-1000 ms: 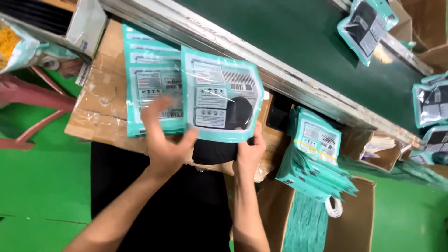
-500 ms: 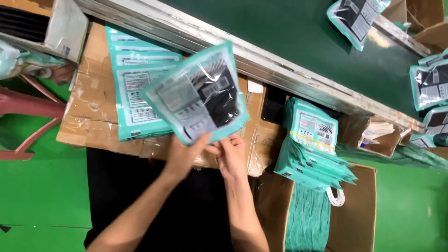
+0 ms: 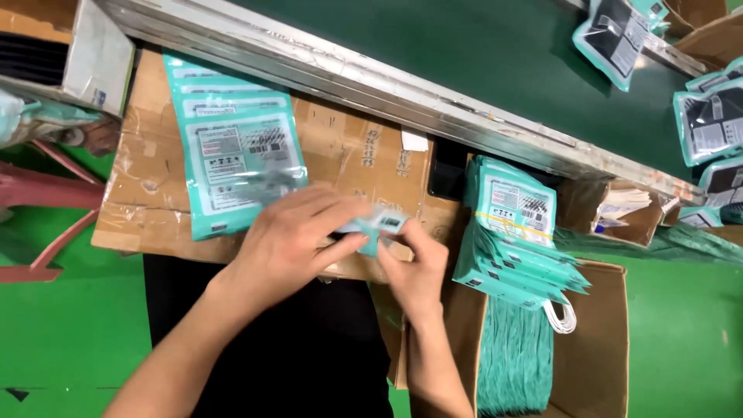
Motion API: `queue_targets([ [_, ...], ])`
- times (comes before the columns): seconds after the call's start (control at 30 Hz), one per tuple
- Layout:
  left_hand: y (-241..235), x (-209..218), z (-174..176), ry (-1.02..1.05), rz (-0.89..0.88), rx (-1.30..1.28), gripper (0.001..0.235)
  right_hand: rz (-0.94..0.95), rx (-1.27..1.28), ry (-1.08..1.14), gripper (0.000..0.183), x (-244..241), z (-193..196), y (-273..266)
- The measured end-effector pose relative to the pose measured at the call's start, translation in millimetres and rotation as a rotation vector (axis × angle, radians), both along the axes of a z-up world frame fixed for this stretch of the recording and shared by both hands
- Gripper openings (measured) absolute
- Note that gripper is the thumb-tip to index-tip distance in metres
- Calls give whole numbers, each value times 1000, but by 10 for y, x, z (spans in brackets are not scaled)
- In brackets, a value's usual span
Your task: The recorder is packaging black face masks into individual green plastic pouches at a manufacturing facility.
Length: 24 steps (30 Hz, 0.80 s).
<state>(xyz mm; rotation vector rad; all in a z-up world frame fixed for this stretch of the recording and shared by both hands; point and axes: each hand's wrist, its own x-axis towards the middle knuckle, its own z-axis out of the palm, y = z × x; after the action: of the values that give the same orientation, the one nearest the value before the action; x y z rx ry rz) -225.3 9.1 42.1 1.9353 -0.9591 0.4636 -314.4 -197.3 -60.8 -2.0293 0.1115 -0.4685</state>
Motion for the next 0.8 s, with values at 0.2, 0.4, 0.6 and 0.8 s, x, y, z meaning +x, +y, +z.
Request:
queue_targets([
  [0.2, -85, -101, -399, 230, -24, -335, 13, -197, 89, -268, 30, 186, 176, 48],
  [0.4, -99, -192, -508, 549, 101, -412, 7, -164, 681, -193, 19, 119, -114, -237],
  [0.6, -121, -177, -579, 666, 74, -399, 3, -97, 836, -157, 8, 159, 55, -130],
  [0.8, -117, -145, -607, 585, 35, -392, 7, 27, 852, -36, 8, 138, -1, -96],
])
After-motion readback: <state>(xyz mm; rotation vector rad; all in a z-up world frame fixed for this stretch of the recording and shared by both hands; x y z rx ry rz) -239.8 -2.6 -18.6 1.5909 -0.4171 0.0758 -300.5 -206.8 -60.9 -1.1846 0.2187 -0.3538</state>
